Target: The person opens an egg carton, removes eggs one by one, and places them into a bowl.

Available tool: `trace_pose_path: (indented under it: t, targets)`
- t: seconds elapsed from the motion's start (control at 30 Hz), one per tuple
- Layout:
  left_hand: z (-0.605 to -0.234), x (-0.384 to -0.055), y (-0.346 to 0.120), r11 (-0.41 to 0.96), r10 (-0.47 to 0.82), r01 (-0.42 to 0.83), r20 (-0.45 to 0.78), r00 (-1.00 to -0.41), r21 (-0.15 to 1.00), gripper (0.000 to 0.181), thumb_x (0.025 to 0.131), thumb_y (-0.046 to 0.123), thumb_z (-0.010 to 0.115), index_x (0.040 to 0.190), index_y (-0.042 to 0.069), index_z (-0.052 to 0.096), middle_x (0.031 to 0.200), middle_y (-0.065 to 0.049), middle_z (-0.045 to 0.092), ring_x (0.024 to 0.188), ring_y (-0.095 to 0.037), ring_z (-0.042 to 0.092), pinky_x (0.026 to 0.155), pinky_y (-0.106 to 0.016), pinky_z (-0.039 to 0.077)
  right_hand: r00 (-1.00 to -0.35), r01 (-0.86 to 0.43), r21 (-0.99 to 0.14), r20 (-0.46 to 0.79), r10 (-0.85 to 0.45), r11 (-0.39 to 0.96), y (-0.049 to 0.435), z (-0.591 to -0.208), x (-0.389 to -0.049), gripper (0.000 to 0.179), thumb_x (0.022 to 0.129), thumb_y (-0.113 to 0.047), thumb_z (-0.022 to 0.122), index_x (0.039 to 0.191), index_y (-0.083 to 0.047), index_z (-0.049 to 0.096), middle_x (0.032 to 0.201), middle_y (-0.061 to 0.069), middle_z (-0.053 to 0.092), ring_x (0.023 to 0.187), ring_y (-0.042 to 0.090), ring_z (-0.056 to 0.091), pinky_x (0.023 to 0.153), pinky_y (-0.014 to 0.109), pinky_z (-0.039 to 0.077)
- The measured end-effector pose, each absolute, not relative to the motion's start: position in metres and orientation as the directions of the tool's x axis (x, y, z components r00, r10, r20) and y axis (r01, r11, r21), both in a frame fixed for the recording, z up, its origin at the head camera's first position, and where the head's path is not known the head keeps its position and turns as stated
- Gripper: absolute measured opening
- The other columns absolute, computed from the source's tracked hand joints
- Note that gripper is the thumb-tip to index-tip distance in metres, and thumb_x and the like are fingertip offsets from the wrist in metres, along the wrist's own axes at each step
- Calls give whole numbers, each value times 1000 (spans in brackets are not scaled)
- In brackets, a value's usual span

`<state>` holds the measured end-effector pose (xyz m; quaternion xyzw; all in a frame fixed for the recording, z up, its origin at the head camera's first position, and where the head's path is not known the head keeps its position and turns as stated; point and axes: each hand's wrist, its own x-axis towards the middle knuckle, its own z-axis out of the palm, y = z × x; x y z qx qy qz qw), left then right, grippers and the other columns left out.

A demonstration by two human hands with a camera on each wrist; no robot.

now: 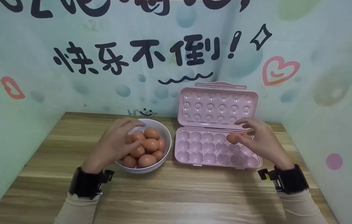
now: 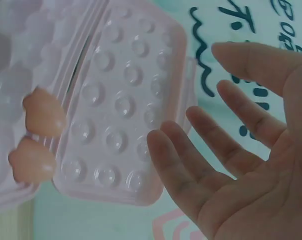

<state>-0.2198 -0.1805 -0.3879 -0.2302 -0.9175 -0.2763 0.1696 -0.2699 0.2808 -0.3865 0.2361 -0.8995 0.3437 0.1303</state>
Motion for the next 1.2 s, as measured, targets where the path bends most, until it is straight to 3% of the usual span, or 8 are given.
trace_pose_path:
  t: [0.1, 0.33, 0.5, 0.73, 1.0, 1.2]
  targets:
    - [-388, -217, -163, 713, 358, 564, 475, -804, 416, 50, 86, 17, 89, 133, 12, 70, 137, -9, 65, 129, -31, 58, 111, -53, 48, -833, -548, -474, 379, -402, 689, 284, -385, -282, 43, 87, -3, 85, 127, -5, 70, 127, 12, 69, 112, 31, 65, 91, 50, 59]
    - [-395, -216, -130, 687, 425, 627, 497, -757, 367, 54, 87, 23, 86, 137, 15, 68, 137, -7, 65, 130, -27, 59, 109, -49, 49, -808, -589, -382, 290, -513, 712, 289, -391, -308, 48, 82, -4, 88, 127, -3, 69, 128, 19, 65, 121, 41, 60, 104, 59, 48]
    - [-404, -214, -110, 703, 453, 619, 451, -769, 349, 56, 89, 29, 84, 141, 21, 66, 140, -8, 63, 131, -30, 57, 106, -53, 49, -773, -634, -317, 278, -570, 705, 290, -409, -325, 41, 83, -8, 89, 119, 0, 71, 115, 21, 64, 107, 39, 61, 95, 55, 52]
    - [-413, -215, -85, 667, 516, 660, 424, -744, 346, 59, 88, 26, 86, 142, 20, 63, 146, -5, 61, 137, -25, 55, 114, -44, 46, -693, -715, -190, 319, -646, 673, 288, -428, -339, 30, 80, 0, 85, 107, 2, 74, 100, 19, 66, 95, 36, 60, 84, 50, 52]
    - [-419, -216, -69, 652, 539, 678, 421, -729, 339, 53, 90, 26, 84, 139, 20, 65, 141, -1, 62, 133, -19, 56, 115, -40, 45, -773, -634, -211, 205, -601, 744, 277, -430, -342, 28, 75, 9, 82, 101, 1, 76, 97, 13, 60, 90, 32, 60, 80, 47, 57]
    - [-419, -216, -66, 656, 539, 683, 433, -722, 322, 50, 91, 28, 82, 138, 20, 67, 139, -1, 63, 133, -19, 56, 115, -40, 45, -777, -627, -163, 205, -596, 762, 274, -430, -343, 22, 74, 11, 80, 93, 1, 75, 89, 10, 56, 81, 29, 58, 73, 43, 56]
